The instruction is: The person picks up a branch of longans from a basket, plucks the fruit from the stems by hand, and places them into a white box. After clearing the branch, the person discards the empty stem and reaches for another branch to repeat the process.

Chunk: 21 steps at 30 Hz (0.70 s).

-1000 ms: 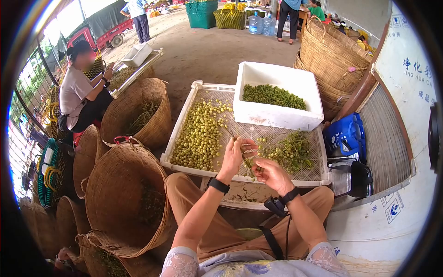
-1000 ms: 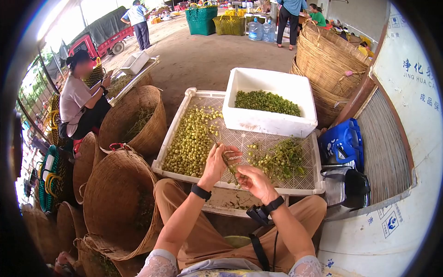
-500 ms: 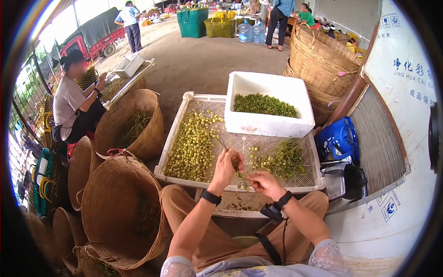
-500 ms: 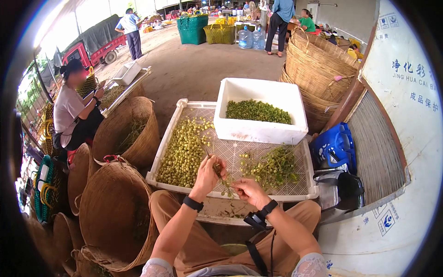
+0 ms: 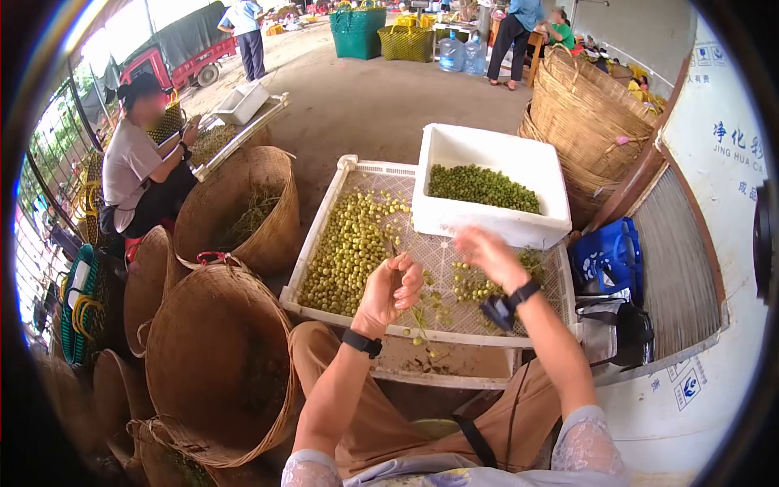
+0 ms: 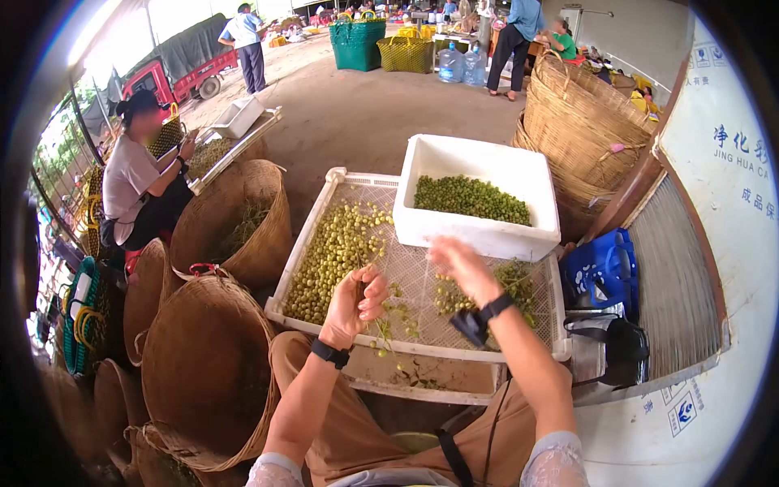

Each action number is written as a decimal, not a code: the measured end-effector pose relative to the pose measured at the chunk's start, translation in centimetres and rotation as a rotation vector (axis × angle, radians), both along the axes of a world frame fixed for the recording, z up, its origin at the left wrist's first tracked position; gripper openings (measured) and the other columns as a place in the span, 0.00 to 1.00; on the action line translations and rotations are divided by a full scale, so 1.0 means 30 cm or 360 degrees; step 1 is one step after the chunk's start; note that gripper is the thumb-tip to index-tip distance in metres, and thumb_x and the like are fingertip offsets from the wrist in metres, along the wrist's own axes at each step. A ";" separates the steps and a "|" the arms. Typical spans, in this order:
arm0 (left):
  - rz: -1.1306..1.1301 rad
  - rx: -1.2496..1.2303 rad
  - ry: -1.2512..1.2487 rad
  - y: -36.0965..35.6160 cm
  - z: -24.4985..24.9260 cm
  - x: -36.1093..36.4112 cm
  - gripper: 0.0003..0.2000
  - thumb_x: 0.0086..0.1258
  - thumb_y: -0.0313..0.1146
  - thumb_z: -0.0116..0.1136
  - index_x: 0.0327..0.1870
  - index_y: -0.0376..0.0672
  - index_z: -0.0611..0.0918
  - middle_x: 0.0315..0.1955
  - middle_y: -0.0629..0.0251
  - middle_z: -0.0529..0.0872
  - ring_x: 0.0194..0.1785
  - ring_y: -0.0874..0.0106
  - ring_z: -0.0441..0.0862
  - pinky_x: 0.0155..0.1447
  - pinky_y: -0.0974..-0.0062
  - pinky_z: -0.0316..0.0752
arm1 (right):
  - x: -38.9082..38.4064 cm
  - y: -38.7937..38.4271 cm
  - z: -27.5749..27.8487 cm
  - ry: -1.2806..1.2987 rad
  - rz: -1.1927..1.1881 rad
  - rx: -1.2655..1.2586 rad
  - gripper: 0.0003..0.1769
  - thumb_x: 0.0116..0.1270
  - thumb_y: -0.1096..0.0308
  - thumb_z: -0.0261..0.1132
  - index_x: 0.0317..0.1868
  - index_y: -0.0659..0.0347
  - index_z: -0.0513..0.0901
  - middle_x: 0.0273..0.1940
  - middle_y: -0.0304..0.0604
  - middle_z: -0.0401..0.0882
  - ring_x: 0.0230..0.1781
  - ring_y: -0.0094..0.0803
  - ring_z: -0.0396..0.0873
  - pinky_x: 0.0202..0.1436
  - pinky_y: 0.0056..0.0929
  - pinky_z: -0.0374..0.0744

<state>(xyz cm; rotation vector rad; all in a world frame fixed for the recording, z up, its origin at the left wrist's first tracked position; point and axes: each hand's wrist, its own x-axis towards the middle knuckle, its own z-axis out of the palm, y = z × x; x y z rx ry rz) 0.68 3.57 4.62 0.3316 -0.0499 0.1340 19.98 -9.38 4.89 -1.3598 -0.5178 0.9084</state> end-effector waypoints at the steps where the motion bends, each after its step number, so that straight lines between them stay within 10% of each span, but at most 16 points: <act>1: 0.0004 -0.0006 0.0018 0.000 -0.002 -0.001 0.11 0.72 0.36 0.36 0.27 0.46 0.65 0.19 0.70 0.65 0.15 0.82 0.57 0.13 0.86 0.54 | -0.061 -0.008 -0.028 0.0183 0.0223 0.0048 0.19 0.65 0.58 0.59 0.52 0.59 0.75 0.41 0.44 0.78 0.39 0.28 0.77 0.39 0.23 0.78; 9: -0.0139 -0.0116 -0.0062 -0.025 -0.018 -0.005 0.11 0.72 0.37 0.36 0.28 0.45 0.65 0.18 0.70 0.63 0.15 0.82 0.58 0.13 0.86 0.55 | -0.255 -0.050 -0.031 0.0633 0.0501 0.0344 0.15 0.67 0.63 0.57 0.48 0.63 0.76 0.38 0.39 0.78 0.38 0.29 0.78 0.40 0.22 0.76; 17: 0.0088 0.0622 0.0561 -0.076 0.004 -0.012 0.12 0.65 0.42 0.47 0.22 0.49 0.71 0.12 0.81 0.61 0.12 0.87 0.53 0.14 0.88 0.45 | -0.259 -0.115 -0.041 -0.0131 0.0068 0.0015 0.08 0.62 0.67 0.60 0.38 0.62 0.80 0.24 0.32 0.73 0.23 0.16 0.69 0.27 0.14 0.66; 21: -0.0207 0.0328 0.0126 -0.071 -0.136 0.062 0.16 0.64 0.43 0.43 0.15 0.48 0.67 0.08 0.79 0.58 0.10 0.85 0.51 0.12 0.85 0.45 | -0.225 -0.107 -0.106 -0.0118 -0.0062 -0.0004 0.09 0.61 0.68 0.62 0.39 0.62 0.76 0.33 0.36 0.76 0.30 0.20 0.74 0.31 0.16 0.72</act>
